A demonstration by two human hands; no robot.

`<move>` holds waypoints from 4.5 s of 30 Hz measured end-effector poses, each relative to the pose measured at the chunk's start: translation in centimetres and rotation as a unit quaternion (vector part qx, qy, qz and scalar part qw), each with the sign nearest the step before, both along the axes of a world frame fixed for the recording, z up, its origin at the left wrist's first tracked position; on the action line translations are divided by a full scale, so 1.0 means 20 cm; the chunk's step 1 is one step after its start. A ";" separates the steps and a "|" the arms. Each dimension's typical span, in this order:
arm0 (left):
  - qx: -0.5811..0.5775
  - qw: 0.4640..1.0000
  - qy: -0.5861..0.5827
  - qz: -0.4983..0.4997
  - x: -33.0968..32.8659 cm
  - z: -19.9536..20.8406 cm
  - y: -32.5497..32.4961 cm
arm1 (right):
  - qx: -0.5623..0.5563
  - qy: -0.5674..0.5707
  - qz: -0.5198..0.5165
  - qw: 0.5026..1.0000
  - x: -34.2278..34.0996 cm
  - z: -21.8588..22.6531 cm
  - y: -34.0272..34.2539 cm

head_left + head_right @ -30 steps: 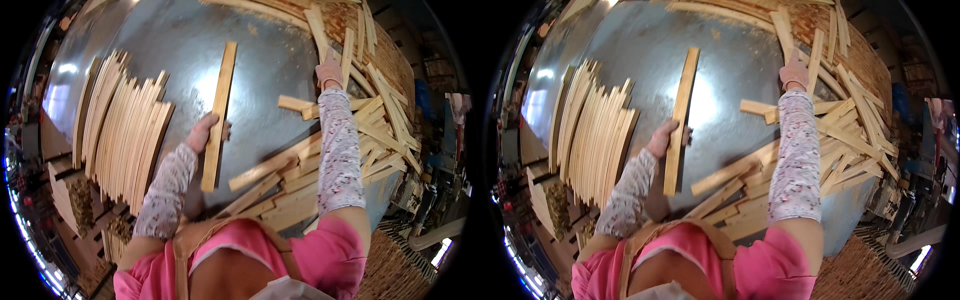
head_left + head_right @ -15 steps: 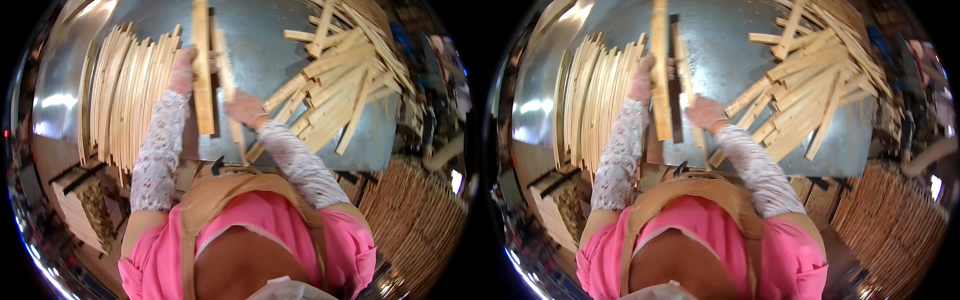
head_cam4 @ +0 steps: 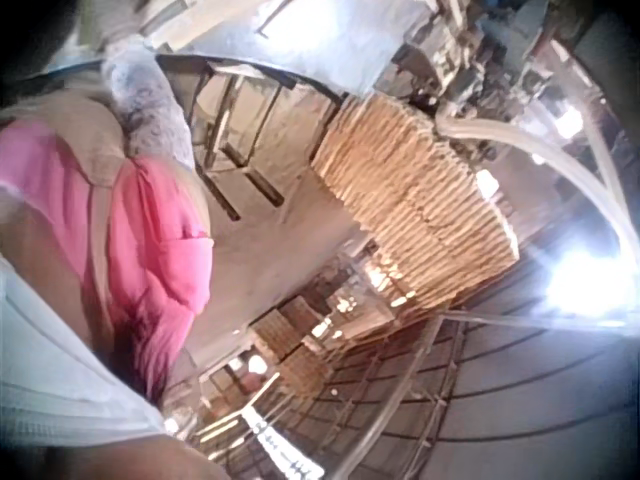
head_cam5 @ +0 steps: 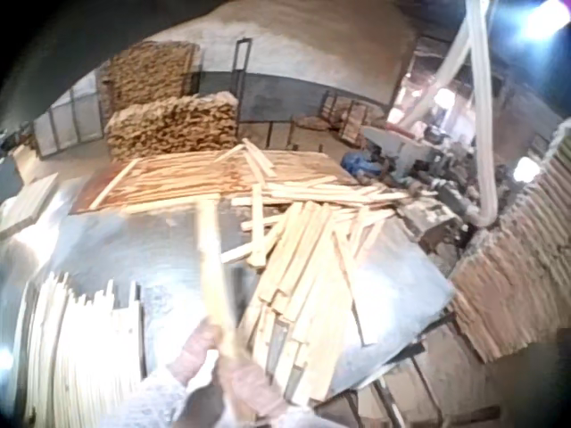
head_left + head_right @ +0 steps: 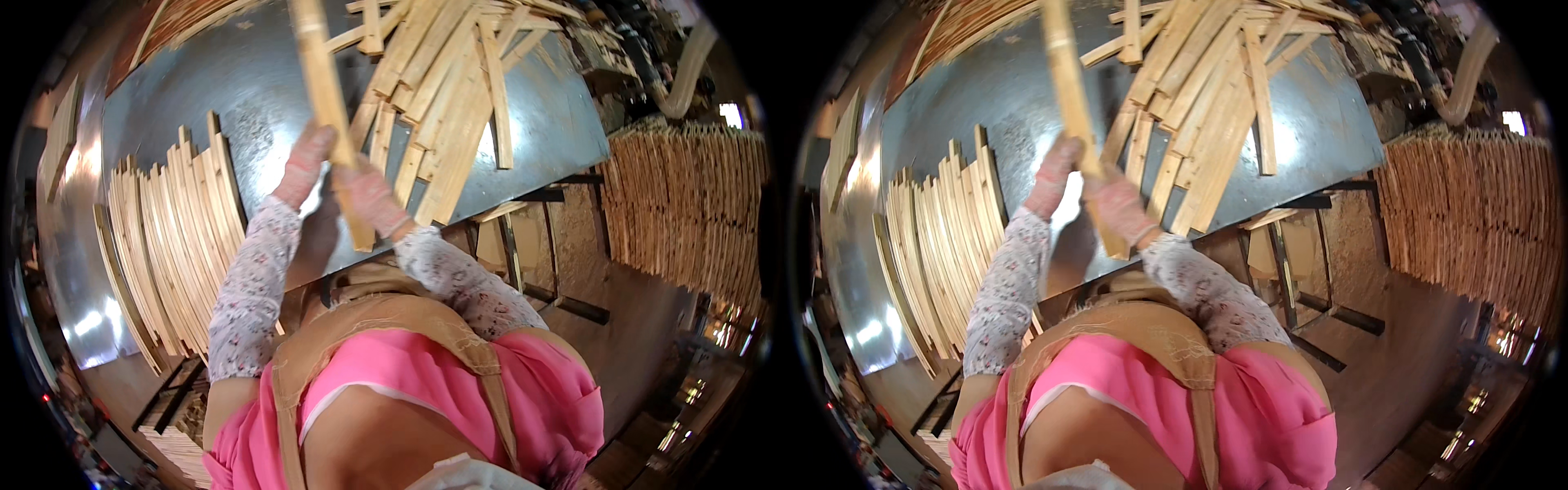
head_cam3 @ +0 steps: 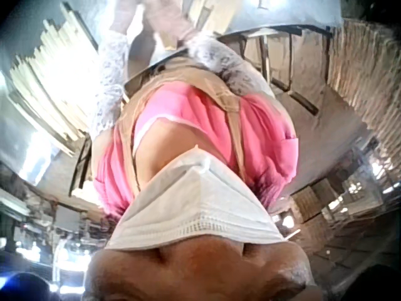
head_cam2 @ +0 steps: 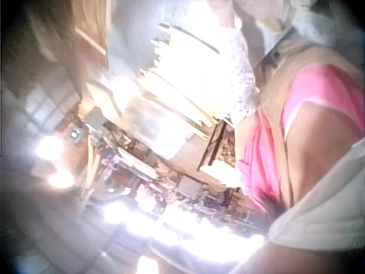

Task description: The person repeatedly picks up thin wooden strips from a pile on a metal table and arranges them into a neat stack. The person handles the wood by hand, aligning the strips and occasionally adjusting the stack to ensure it remains organized.

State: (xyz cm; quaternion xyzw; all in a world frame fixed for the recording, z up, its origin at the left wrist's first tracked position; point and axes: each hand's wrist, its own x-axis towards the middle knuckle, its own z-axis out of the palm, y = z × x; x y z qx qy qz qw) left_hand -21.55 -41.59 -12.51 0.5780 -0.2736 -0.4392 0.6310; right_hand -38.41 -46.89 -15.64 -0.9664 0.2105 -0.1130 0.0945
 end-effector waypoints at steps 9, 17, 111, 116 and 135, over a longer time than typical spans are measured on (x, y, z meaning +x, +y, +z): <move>0.178 0.832 -0.524 0.046 -0.33 -0.51 -0.59 | 0.271 -0.499 -0.580 0.585 -2.02 -0.14 -0.58; 0.327 0.932 -0.124 -0.096 -0.15 -0.17 -0.44 | 0.239 -0.201 -0.738 0.599 -2.61 -1.42 -0.75; 0.072 0.903 0.280 0.317 -0.68 -0.02 0.19 | 0.155 -0.148 0.027 0.976 -0.22 0.17 -0.87; 0.046 0.861 0.313 0.398 -0.66 0.12 0.53 | 0.058 -0.060 -0.226 0.971 -0.39 -0.23 -1.62; 0.332 0.632 0.006 0.700 -1.29 0.06 2.27 | 0.320 0.169 0.080 0.929 0.50 -0.40 0.99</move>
